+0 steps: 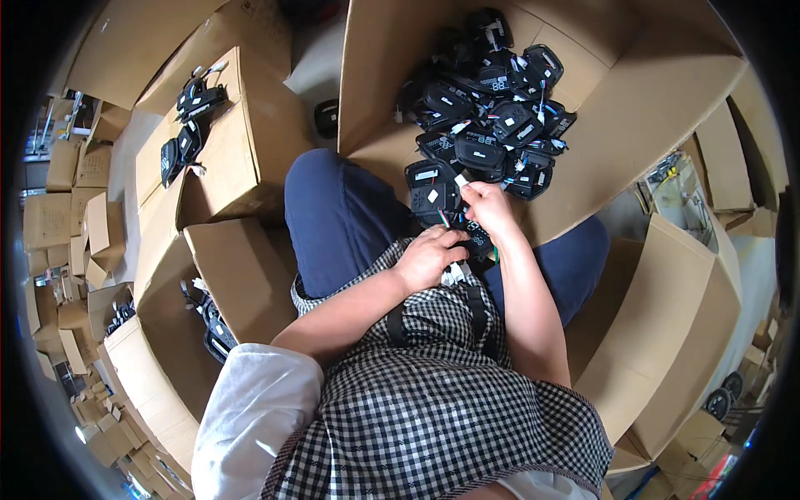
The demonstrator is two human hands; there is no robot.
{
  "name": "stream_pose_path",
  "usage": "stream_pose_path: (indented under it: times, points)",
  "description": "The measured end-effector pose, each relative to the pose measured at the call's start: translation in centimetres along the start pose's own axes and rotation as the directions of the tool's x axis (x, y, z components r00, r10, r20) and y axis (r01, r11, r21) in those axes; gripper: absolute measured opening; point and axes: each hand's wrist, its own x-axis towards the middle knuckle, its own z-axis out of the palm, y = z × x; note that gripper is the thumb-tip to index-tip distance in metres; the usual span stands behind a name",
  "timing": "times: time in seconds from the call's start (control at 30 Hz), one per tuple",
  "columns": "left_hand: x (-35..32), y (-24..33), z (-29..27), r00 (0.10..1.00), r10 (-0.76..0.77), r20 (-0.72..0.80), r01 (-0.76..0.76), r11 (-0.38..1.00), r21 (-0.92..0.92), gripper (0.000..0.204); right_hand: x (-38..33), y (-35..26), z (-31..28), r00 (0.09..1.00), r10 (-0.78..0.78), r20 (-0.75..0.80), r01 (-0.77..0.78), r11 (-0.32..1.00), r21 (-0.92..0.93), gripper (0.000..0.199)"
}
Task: The person tests electronic display units by picking them from a large cardboard box, plugging each unit's wire connector into a testing plug to light up its screen, and placing the display units into an adjacent cardboard box by hand.
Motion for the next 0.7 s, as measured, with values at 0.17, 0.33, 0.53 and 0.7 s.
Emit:
stream_pose_path:
  times: [0.17, 0.33, 0.53, 0.7]
  points:
    - [-0.9, -0.7, 0.2, 0.994, -0.104, 0.031, 0.099, 0.987, 0.125, 0.047, -2.6, -2.7, 4.2, 0.738, -0.64, 0.213, 0.674, 0.704, -0.223, 0.018]
    - [-1.3, -1.0, 2.1, 0.96, -0.277, 0.044, 0.277, 0.961, 0.007, 0.036, -4.3, -1.9, 4.4, 0.706, -0.609, 0.362, 0.708, 0.629, -0.321, 0.018]
    - [-1.7, -3.6, 3.4, 0.984, -0.168, -0.064, 0.162, 0.983, -0.083, 0.043, -6.1, 0.3, 6.2, 0.731, -0.627, 0.268, 0.655, 0.537, -0.532, 0.02]
    - [-0.8, -3.7, 4.1, 0.943, -0.316, 0.104, 0.332, 0.917, -0.223, 0.048, -3.6, 3.4, 3.2, 0.927, -0.352, 0.129, 0.344, 0.936, 0.077, 0.021]
